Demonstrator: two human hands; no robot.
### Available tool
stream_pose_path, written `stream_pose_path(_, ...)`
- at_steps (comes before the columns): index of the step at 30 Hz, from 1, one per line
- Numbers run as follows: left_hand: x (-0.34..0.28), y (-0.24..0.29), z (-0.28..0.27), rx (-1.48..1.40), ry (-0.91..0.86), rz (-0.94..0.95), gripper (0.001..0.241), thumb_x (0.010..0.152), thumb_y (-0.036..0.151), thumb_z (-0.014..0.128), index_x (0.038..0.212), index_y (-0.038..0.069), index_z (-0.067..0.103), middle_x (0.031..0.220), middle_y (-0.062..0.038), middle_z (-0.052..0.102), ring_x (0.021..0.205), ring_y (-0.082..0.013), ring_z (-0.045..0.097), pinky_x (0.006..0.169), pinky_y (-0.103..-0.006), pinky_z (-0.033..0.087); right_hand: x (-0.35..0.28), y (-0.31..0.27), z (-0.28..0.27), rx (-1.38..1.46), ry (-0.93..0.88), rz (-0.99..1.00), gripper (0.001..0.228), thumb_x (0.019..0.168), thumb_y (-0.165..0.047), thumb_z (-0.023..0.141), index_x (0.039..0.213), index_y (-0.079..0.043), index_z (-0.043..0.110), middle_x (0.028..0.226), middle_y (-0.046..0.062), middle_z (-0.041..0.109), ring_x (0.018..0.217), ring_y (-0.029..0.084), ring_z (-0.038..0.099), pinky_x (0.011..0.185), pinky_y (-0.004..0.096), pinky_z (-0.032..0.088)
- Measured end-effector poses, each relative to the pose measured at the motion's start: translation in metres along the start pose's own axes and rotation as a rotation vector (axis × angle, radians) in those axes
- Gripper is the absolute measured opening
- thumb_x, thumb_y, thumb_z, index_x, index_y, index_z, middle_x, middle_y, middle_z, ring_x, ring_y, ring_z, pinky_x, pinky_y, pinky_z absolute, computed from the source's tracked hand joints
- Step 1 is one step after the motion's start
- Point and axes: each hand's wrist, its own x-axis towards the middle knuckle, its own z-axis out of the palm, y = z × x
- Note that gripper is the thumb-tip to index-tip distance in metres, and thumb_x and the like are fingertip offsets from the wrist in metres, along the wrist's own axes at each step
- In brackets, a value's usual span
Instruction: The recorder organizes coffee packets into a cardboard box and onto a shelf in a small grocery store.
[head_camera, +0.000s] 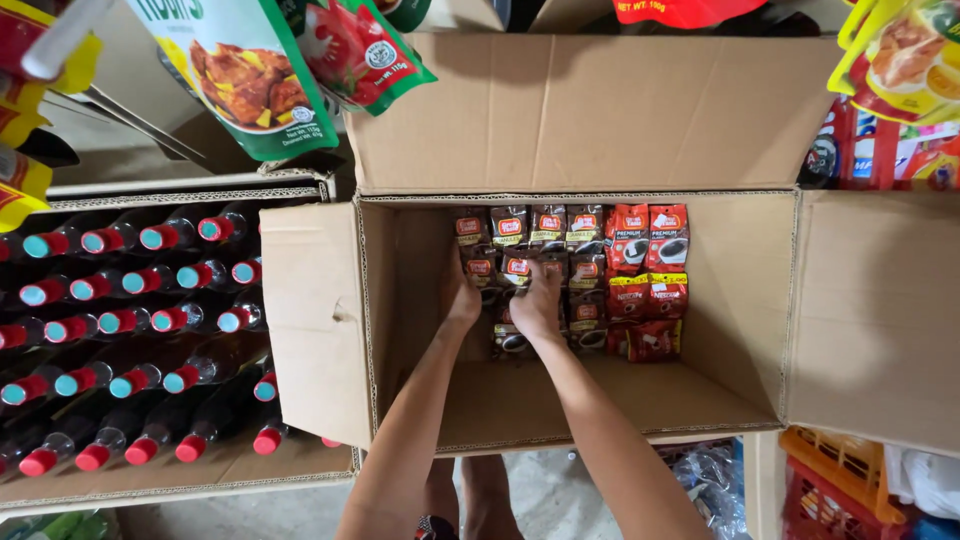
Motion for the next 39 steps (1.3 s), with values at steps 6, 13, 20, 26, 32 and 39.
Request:
stream_pose_path(6, 0.009, -0.033, 0.009, -0.002, 0.075, 0.287, 0.073, 0.094, -0.002, 0.054, 0.161, 0.007, 0.025, 0.156, -0.024, 0.044, 0.142, -0.0412, 0.045, 0.117, -0.0445, 0.036, -0.005, -0.014, -0.005, -0.012, -0.094, -0.04, 0.077, 0.066, 0.013, 0.06, 0.139, -0.01, 0.056, 0.143, 0.023, 0.04, 0.136, 0.042, 0.038, 0.116, 0.044, 0.032)
stream_pose_path(13, 0.002, -0.025, 0.001, 0.064, 0.118, 0.374, 0.07, 0.095, -0.002, 0.052, 0.16, 0.002, 0.026, 0.158, -0.027, 0.039, 0.144, -0.0441, 0.04, 0.119, -0.046, 0.033, -0.003, -0.016, -0.012, -0.011, -0.156, 0.017, 0.076, 0.072, 0.014, 0.058, 0.143, -0.012, 0.054, 0.151, 0.021, 0.036, 0.146, 0.04, 0.031, 0.121, 0.041, 0.029)
stream_pose_path(20, 0.004, -0.007, -0.008, -0.027, 0.106, 0.424, 0.082, 0.096, 0.024, 0.07, 0.158, -0.002, 0.024, 0.153, -0.031, 0.043, 0.139, -0.0456, 0.046, 0.115, -0.0459, 0.037, -0.006, -0.018, -0.018, 0.061, -0.178, 0.089, 0.076, 0.073, 0.015, 0.056, 0.145, -0.009, 0.051, 0.154, 0.02, 0.03, 0.147, 0.037, 0.029, 0.121, 0.038, 0.029)
stream_pose_path(26, 0.023, 0.003, -0.016, -0.08, 0.057, 0.46, 0.099, 0.084, 0.014, 0.081, 0.158, -0.005, 0.02, 0.154, -0.03, 0.043, 0.141, -0.042, 0.046, 0.117, -0.0441, 0.036, -0.008, -0.006, -0.017, 0.042, -0.142, -0.003, 0.072, 0.074, 0.012, 0.059, 0.143, -0.009, 0.054, 0.149, 0.019, 0.038, 0.142, 0.036, 0.039, 0.119, 0.037, 0.033)
stream_pose_path(32, 0.044, -0.007, -0.007, -0.059, 0.011, 0.517, 0.1, 0.082, 0.001, 0.08, 0.161, -0.002, 0.02, 0.157, -0.027, 0.042, 0.144, -0.0407, 0.044, 0.12, -0.0412, 0.035, -0.008, -0.008, -0.023, 0.089, -0.205, 0.045, 0.082, 0.067, 0.016, 0.055, 0.144, -0.01, 0.052, 0.148, 0.016, 0.038, 0.14, 0.035, 0.043, 0.119, 0.033, 0.035)
stream_pose_path(39, 0.046, -0.014, -0.002, -0.088, 0.028, 0.556, 0.101, 0.079, -0.003, 0.078, 0.161, -0.002, 0.019, 0.159, -0.027, 0.037, 0.148, -0.0405, 0.036, 0.123, -0.0413, 0.029, -0.009, -0.01, -0.023, 0.087, -0.205, 0.038, 0.08, 0.069, 0.015, 0.054, 0.144, -0.01, 0.053, 0.147, 0.016, 0.038, 0.14, 0.035, 0.043, 0.119, 0.034, 0.035)
